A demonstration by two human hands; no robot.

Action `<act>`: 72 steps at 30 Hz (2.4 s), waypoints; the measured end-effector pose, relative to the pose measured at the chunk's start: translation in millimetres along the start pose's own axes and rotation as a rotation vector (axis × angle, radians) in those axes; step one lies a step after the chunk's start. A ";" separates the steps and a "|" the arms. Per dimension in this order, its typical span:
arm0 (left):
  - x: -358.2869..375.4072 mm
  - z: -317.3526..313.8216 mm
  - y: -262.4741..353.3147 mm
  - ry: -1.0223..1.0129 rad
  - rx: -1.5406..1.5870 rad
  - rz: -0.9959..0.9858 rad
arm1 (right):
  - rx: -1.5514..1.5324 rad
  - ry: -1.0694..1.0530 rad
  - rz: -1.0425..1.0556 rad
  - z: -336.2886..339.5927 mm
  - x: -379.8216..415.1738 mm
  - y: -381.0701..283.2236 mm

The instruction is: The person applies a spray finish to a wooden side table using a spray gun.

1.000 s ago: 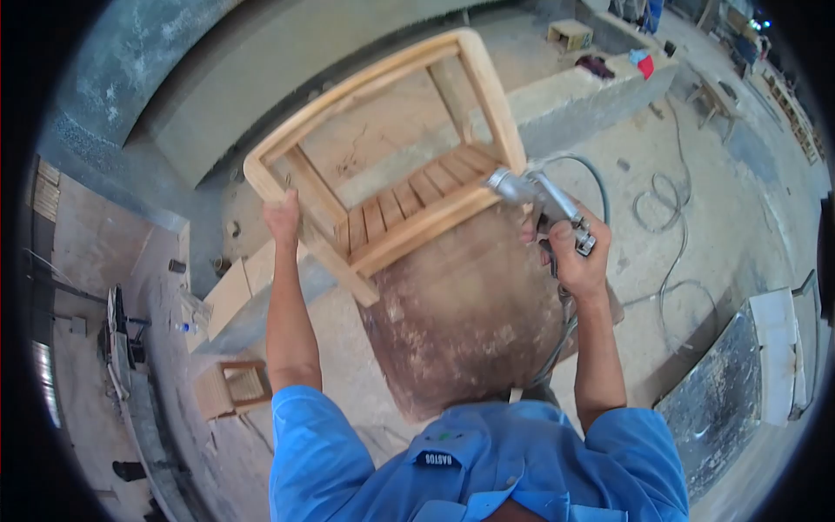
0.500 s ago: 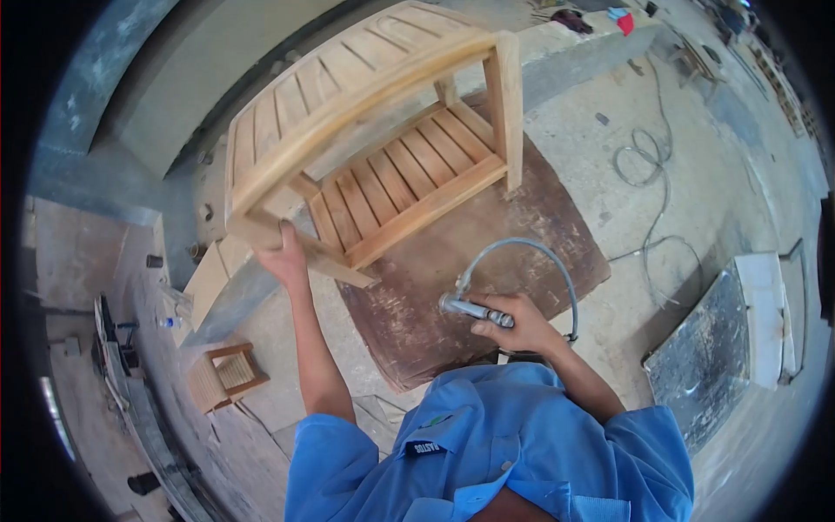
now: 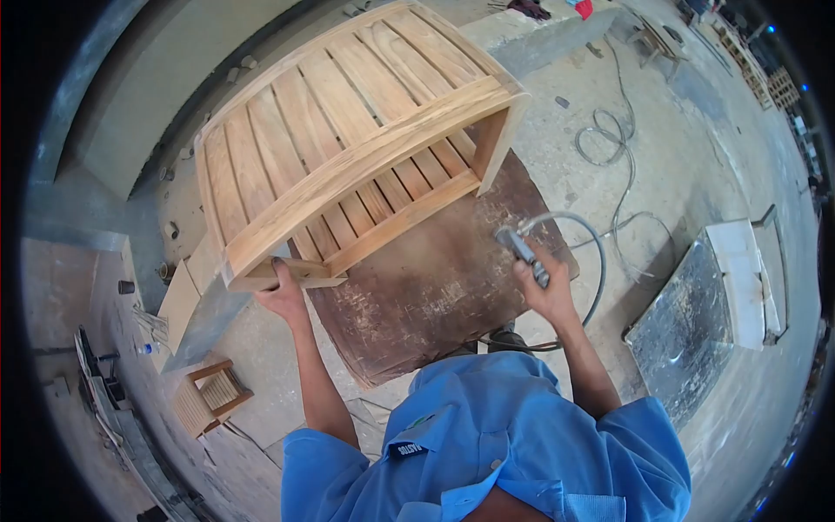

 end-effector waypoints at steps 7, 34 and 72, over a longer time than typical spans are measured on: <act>3.6 2.6 6.9 -0.002 -0.006 0.046 | 0.042 0.107 -0.113 -6.4 -47.1 -19.2; -0.4 -0.5 7.2 0.043 -0.020 0.073 | -0.017 -0.596 0.201 -164.4 31.9 -107.6; 82.1 -194.7 351.8 -0.583 -0.341 -0.501 | -0.157 -0.151 0.003 149.9 -33.5 81.0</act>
Point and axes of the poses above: each hand's wrist, its own x-axis away from the middle knuckle, its own z-axis out of the back of the hand, y = z × x, the point moved 5 cm from there along -x, towards the middle knuckle, and after that the axes turned 11 degrees about -z, right-handed, at the moved point
